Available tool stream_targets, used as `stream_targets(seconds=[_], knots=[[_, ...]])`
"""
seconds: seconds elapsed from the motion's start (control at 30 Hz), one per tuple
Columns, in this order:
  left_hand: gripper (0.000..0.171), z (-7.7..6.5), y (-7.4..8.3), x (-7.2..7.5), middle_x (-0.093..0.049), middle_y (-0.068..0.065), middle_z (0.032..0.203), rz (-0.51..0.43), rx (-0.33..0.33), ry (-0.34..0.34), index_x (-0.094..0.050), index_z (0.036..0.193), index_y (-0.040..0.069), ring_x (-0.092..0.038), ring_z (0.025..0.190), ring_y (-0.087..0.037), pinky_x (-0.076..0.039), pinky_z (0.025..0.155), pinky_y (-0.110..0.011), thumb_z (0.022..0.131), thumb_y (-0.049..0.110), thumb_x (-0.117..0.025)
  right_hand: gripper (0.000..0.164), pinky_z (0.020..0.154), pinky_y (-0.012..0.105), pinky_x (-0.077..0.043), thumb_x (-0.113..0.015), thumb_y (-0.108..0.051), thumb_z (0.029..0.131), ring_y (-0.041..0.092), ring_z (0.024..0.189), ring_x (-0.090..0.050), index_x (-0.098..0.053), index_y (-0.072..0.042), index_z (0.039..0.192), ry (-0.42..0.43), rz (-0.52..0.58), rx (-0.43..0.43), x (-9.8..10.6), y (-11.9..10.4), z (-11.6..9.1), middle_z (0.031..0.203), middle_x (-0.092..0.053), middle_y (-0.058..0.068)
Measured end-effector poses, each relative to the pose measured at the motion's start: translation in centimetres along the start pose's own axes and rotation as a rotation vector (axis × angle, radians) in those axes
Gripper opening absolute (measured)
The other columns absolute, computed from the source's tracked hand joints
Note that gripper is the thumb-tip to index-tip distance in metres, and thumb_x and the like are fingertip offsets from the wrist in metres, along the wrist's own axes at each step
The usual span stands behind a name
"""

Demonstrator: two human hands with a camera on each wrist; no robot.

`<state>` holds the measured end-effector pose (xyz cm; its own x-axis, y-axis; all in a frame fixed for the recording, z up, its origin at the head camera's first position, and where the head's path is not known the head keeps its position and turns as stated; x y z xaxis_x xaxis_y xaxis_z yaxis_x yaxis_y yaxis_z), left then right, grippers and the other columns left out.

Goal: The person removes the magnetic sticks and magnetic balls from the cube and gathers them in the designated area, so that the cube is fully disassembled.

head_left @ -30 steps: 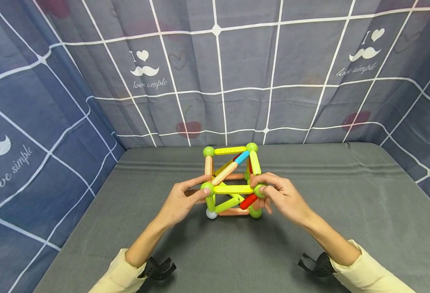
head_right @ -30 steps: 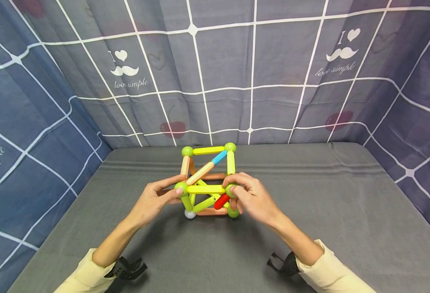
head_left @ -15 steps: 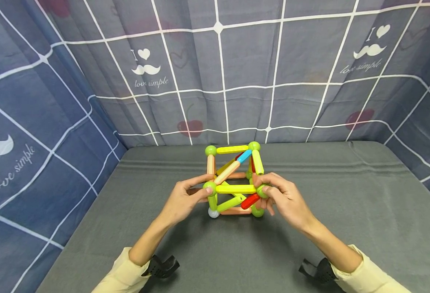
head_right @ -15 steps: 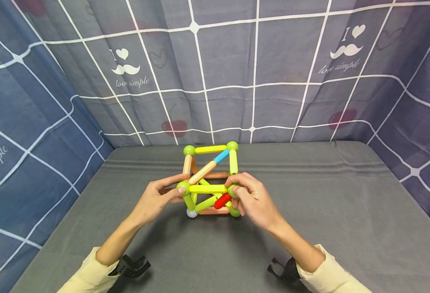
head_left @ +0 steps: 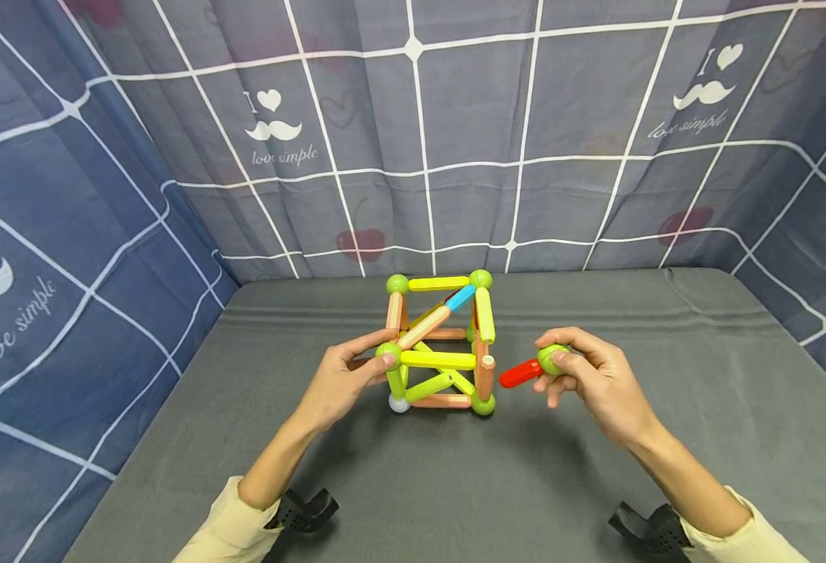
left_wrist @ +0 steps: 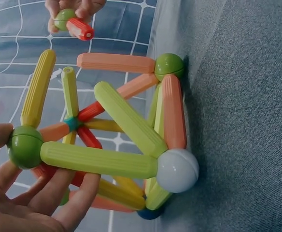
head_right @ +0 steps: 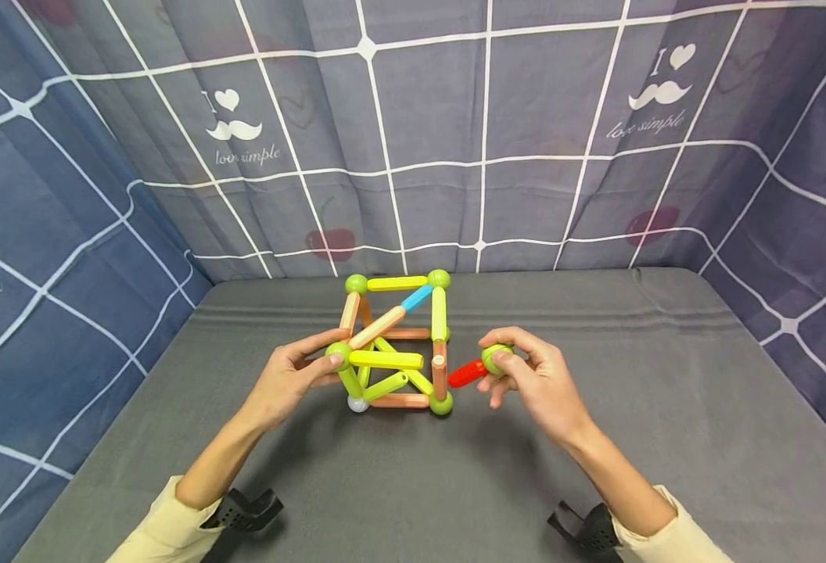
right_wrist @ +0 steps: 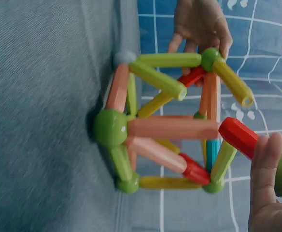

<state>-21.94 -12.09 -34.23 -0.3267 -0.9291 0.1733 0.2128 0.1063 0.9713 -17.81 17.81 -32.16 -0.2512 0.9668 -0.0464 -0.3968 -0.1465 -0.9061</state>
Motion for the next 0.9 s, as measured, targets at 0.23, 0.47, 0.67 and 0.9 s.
stream_targets(seconds=[0.23, 0.47, 0.67, 0.9], knots=[[0.046, 0.0, 0.0, 0.1, -0.053, -0.023, 0.138, -0.001, 0.010, -0.010, -0.053, 0.138, -0.005, -0.065, 0.109, -0.030, -0.055, 0.086, -0.039, 0.096, 0.007, -0.065, 0.019, 0.067, 0.032, -0.058, -0.053, 0.003, 0.100, 0.025, 0.069, -0.067, -0.066, 0.002, 0.114, 0.057, -0.113, -0.062, 2.6, 0.4, -0.7, 0.095, -0.065, 0.011], [0.046, -0.1, 0.0, 0.2, -0.053, -0.023, 0.137, -0.027, 0.013, -0.022, -0.052, 0.139, -0.005, -0.065, 0.109, -0.029, -0.055, 0.087, -0.040, 0.096, 0.007, -0.064, 0.031, 0.081, 0.026, -0.054, -0.063, -0.019, 0.099, 0.021, 0.084, -0.070, -0.062, -0.002, 0.125, 0.039, -0.420, -0.309, 5.4, 2.4, -0.8, 0.109, -0.065, 0.010], [0.046, 0.0, 0.0, 0.3, -0.053, -0.023, 0.137, -0.027, 0.007, -0.019, -0.052, 0.138, -0.005, -0.065, 0.108, -0.027, -0.055, 0.087, -0.039, 0.096, 0.007, -0.064, 0.040, 0.074, 0.027, -0.052, -0.065, -0.016, 0.097, 0.021, 0.086, -0.066, -0.057, 0.002, 0.132, 0.006, -0.578, -0.367, 6.9, 4.3, -0.3, 0.104, -0.065, 0.017], [0.046, 0.0, -0.1, 0.2, -0.053, -0.022, 0.138, -0.033, 0.016, -0.037, -0.052, 0.140, -0.003, -0.065, 0.109, -0.026, -0.055, 0.087, -0.040, 0.096, 0.008, -0.064, 0.043, 0.064, 0.024, -0.048, -0.072, -0.012, 0.090, 0.016, 0.081, -0.060, -0.059, 0.007, 0.126, -0.047, -0.722, -0.336, 7.5, 5.6, 0.0, 0.097, -0.065, 0.012]])
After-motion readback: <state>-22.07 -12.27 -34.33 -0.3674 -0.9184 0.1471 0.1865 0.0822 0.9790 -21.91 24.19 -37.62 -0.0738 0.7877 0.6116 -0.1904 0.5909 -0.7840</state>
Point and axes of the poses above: each hand's wrist, its own z-axis towards the middle knuckle, its own x-axis out of the back of the hand, y = z × x, the point moved 6 cm from there along z, towards the middle knuckle
